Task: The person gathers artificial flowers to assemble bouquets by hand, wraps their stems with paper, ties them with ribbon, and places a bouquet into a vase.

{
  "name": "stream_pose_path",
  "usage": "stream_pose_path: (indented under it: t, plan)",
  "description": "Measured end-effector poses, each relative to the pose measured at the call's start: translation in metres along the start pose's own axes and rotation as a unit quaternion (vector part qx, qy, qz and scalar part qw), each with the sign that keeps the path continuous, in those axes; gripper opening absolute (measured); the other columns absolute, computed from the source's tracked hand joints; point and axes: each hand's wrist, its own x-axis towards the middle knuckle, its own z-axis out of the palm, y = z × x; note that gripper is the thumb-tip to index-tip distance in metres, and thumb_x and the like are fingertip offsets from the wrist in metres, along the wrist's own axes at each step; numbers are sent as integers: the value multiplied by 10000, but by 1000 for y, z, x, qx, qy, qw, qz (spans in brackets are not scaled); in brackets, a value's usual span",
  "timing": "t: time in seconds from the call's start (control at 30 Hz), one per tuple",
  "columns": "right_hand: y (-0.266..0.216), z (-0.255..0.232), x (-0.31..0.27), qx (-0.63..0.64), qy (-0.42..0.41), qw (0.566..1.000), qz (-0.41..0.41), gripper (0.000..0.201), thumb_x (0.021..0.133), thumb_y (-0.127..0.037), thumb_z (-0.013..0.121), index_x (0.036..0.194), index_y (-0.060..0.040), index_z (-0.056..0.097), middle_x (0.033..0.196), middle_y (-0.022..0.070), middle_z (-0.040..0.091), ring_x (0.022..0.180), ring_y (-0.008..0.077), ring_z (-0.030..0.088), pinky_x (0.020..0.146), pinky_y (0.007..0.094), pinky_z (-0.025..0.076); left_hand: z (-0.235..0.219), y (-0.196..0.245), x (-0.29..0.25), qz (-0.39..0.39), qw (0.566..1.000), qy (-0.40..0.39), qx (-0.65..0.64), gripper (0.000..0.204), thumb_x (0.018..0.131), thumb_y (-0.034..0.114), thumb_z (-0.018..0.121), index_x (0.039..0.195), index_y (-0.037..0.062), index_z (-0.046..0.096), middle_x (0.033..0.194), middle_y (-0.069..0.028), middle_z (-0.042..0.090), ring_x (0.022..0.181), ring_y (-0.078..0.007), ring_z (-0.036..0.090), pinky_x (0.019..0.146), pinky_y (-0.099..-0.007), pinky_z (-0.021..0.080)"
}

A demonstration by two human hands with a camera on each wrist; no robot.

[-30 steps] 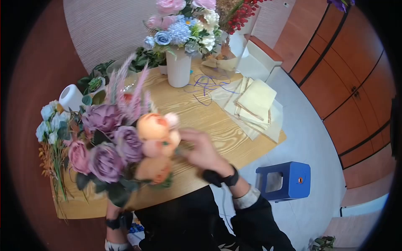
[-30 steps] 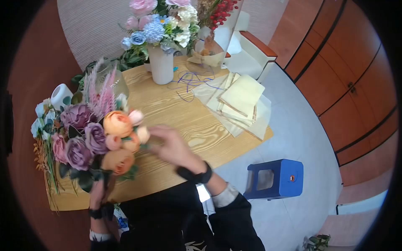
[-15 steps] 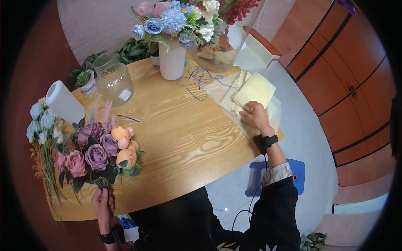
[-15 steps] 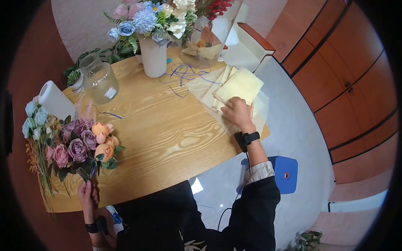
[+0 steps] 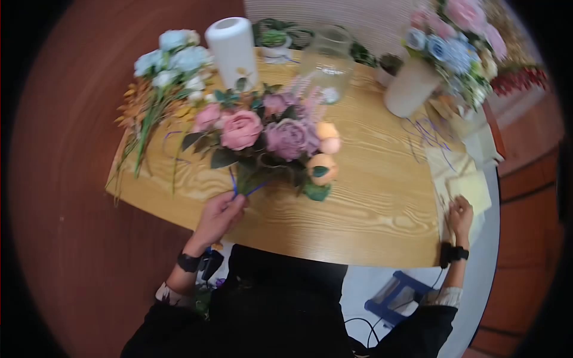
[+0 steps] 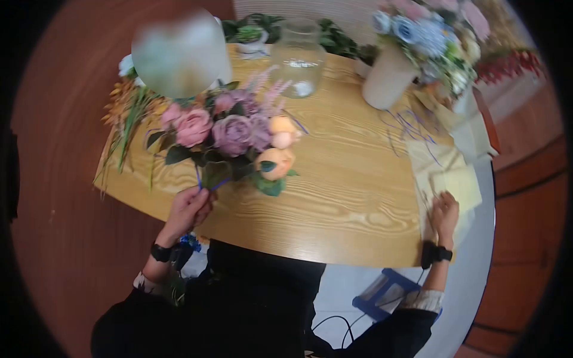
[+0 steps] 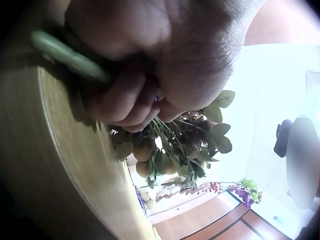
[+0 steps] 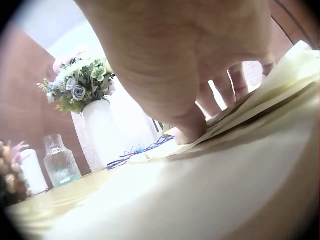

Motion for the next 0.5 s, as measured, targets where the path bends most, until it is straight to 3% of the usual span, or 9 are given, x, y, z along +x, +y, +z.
stream_pose_path:
  t: [0.07, 0.13, 0.17, 0.23, 0.33, 0.4, 0.5]
  plan:
    - [-34, -18, 2, -26, 0, 1000, -3, 259, 780, -122, 628, 980, 42, 616, 950, 198, 627, 841, 271, 620, 722, 332, 475, -1, 0, 1, -19, 995, -61, -80, 242, 927, 317, 468, 851, 94, 522, 555, 84, 322, 434, -9, 259, 387, -179, 183]
    - [-52, -28, 3, -147, 56, 987, 30, 196, 792, -125, 615, 910, 29, 642, 828, 197, 633, 775, 280, 620, 690, 315, 469, -1, 0, 1, -21, 995, -50, -83, 255, 928, 328, 463, 850, 91, 520, 554, 81, 319, 435, -11, 255, 389, -180, 183]
    - [-52, -30, 5, -146, 53, 988, 21, 196, 792, -125, 615, 910, 29, 642, 828, 197, 633, 775, 280, 620, 690, 315, 469, -2, -2, 3, -30, 995, -44, -79, 269, 928, 338, 458, 850, 88, 518, 554, 78, 316, 436, -13, 251, 390, -181, 184]
    - [-60, -40, 6, -79, 231, 970, -15, 138, 782, -49, 599, 892, 21, 646, 769, 157, 638, 736, 270, 606, 694, 325, 466, -4, -4, 5, -27, 995, -39, -92, 268, 929, 339, 456, 849, 91, 518, 556, 80, 314, 436, -13, 251, 391, -183, 185]
    - [-128, -73, -3, -49, 288, 956, -40, 136, 832, -64, 567, 893, 39, 632, 850, 146, 646, 764, 225, 611, 703, 299, 464, -6, -4, 2, -43, 993, -38, -103, 266, 928, 342, 457, 855, 94, 521, 560, 84, 309, 435, -13, 248, 389, -182, 182]
    - [-168, -70, -24, 33, 297, 951, -77, 118, 840, -28, 541, 883, 31, 634, 846, 114, 647, 773, 200, 602, 719, 292, 460, -4, 0, 3, -54, 993, -33, -101, 278, 930, 353, 440, 890, 88, 514, 567, 77, 316, 427, -13, 237, 377, -176, 170]
    - [-231, -36, -70, 175, 163, 947, -216, 163, 800, 65, 506, 881, 0, 630, 872, 91, 644, 831, 210, 586, 758, 301, 454, -1, 2, 1, -31, 996, -14, -80, 333, 931, 399, 399, 926, 81, 498, 578, 69, 336, 421, -9, 245, 362, -162, 169]
